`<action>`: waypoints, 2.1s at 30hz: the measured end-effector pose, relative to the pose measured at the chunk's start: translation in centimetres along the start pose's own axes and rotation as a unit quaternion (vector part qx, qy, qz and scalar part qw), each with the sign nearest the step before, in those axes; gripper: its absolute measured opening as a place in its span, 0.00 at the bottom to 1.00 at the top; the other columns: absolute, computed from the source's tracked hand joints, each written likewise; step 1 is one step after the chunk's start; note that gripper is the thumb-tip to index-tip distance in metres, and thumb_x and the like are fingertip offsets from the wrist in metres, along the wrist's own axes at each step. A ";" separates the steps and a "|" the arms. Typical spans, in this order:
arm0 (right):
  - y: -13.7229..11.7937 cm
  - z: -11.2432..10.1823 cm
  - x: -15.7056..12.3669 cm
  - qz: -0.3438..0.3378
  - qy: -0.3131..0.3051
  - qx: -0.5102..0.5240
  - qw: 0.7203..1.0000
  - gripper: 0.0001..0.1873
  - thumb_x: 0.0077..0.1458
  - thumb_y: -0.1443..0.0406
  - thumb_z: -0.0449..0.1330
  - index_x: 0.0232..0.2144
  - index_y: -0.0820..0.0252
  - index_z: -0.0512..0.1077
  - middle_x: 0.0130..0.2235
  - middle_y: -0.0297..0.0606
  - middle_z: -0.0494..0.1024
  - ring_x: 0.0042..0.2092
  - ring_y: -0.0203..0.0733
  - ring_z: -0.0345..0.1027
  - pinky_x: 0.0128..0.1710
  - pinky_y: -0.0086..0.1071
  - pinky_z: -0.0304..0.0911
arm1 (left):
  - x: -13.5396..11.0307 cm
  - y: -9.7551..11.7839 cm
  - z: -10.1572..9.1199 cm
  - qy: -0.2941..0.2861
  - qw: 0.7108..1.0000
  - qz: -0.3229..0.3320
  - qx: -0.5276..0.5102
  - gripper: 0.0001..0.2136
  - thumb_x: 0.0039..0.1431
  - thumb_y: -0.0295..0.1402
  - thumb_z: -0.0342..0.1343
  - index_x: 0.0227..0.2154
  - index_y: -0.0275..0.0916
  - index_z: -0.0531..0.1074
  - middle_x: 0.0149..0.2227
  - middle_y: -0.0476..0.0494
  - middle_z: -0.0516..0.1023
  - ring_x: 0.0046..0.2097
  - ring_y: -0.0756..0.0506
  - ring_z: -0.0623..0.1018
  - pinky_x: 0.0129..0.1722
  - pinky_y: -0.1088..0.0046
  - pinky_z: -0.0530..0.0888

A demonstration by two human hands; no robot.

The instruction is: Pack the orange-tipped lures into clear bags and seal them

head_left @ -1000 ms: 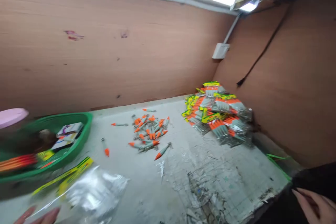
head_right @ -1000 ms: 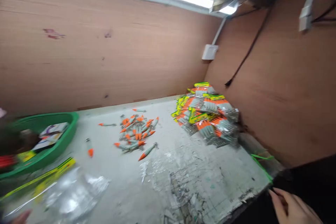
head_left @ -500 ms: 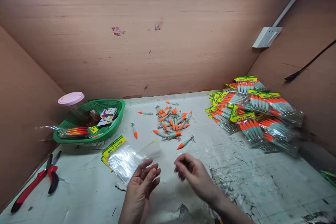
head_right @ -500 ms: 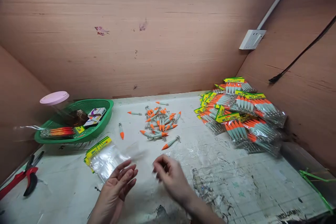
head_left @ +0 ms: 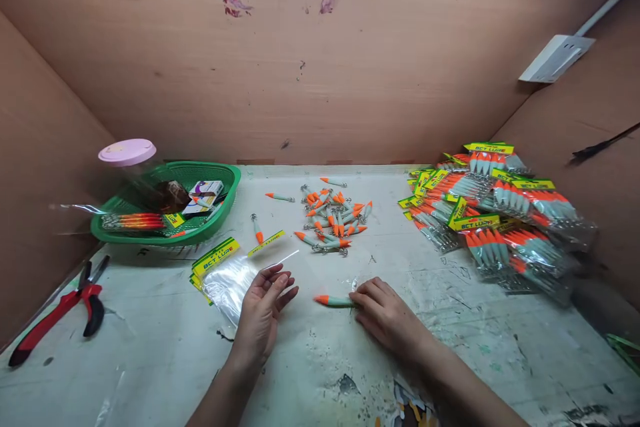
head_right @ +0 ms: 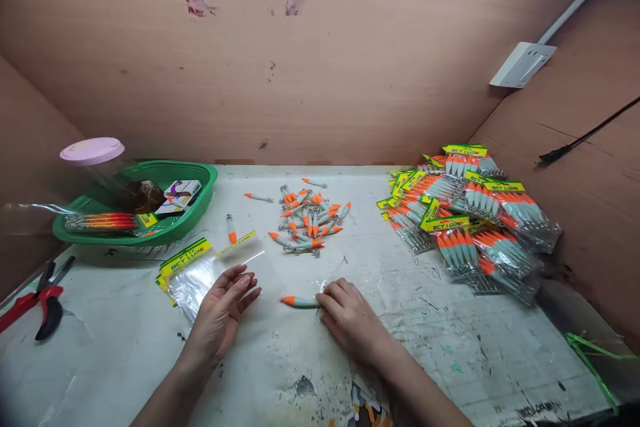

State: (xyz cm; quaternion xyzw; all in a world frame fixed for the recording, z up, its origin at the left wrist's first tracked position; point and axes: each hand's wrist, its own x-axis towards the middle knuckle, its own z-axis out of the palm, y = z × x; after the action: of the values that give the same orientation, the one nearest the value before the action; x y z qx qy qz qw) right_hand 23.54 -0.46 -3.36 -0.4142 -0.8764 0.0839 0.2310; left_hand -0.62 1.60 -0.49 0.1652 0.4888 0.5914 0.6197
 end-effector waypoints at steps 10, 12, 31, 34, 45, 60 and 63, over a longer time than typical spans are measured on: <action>-2.3 0.8 -0.8 -0.044 -0.013 0.069 0.997 0.10 0.60 0.72 0.49 0.42 0.60 0.67 0.35 0.41 0.72 0.36 0.40 0.65 0.33 0.33 0.66 | 0.4 -0.1 -0.6 0.032 0.999 0.025 0.020 0.18 0.35 0.39 0.68 0.25 0.37 0.67 0.24 0.53 0.72 0.29 0.51 0.75 0.30 0.74 0.75; -2.5 0.9 -0.9 -0.046 -0.022 0.085 0.995 0.08 0.60 0.71 0.49 0.40 0.60 0.67 0.35 0.41 0.72 0.36 0.40 0.65 0.34 0.33 0.66 | 0.4 -0.3 -0.6 0.031 0.999 0.027 0.020 0.17 0.37 0.39 0.68 0.25 0.37 0.67 0.25 0.52 0.73 0.30 0.50 0.76 0.30 0.74 0.75; -4.3 -4.6 -0.8 0.010 -0.080 0.240 0.967 0.06 0.57 0.64 0.58 0.38 0.56 0.66 0.32 0.38 0.71 0.33 0.38 0.68 0.31 0.29 0.66 | -0.2 -0.4 -0.1 0.030 1.000 -0.002 0.001 0.16 0.40 0.41 0.66 0.25 0.36 0.67 0.29 0.50 0.74 0.32 0.47 0.78 0.30 0.70 0.75; -5.3 -5.2 0.1 -0.001 -0.082 0.274 0.958 0.08 0.56 0.63 0.59 0.38 0.56 0.66 0.32 0.38 0.71 0.34 0.39 0.68 0.31 0.29 0.66 | -0.4 -0.6 0.0 0.011 1.000 -0.014 -0.005 0.15 0.41 0.39 0.66 0.25 0.37 0.67 0.29 0.50 0.74 0.33 0.46 0.78 0.31 0.70 0.76; -7.0 -0.9 2.4 -0.019 0.055 0.106 0.993 0.14 0.59 0.72 0.52 0.47 0.58 0.66 0.38 0.43 0.71 0.39 0.40 0.69 0.35 0.31 0.68 | -2.2 -0.5 0.4 -0.190 0.968 -0.159 -0.047 0.19 0.52 0.37 0.60 0.47 0.41 0.66 0.43 0.39 0.77 0.42 0.38 0.79 0.42 0.61 0.74; -9.3 -1.2 2.5 0.051 0.268 0.036 0.961 0.14 0.52 0.75 0.58 0.42 0.58 0.69 0.42 0.44 0.74 0.43 0.45 0.67 0.41 0.39 0.66 | -3.2 -2.4 0.6 -0.288 0.902 -0.221 -0.233 0.17 0.63 0.35 0.45 0.52 0.37 0.65 0.58 0.35 0.67 0.57 0.37 0.69 0.57 0.54 0.61; -8.8 -2.7 2.3 0.189 0.268 0.013 0.945 0.12 0.50 0.65 0.63 0.39 0.57 0.68 0.38 0.42 0.72 0.38 0.44 0.66 0.37 0.39 0.65 | -3.2 -2.3 0.7 -0.291 0.888 -0.239 -0.265 0.17 0.63 0.35 0.45 0.52 0.35 0.66 0.56 0.36 0.69 0.56 0.37 0.69 0.58 0.56 0.61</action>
State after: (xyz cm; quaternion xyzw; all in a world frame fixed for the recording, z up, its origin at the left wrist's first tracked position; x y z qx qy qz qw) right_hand 17.52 -4.53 2.76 -0.5762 -0.6864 0.0234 0.4430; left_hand 1.81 -1.59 -0.60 0.0376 0.1367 0.4583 0.8774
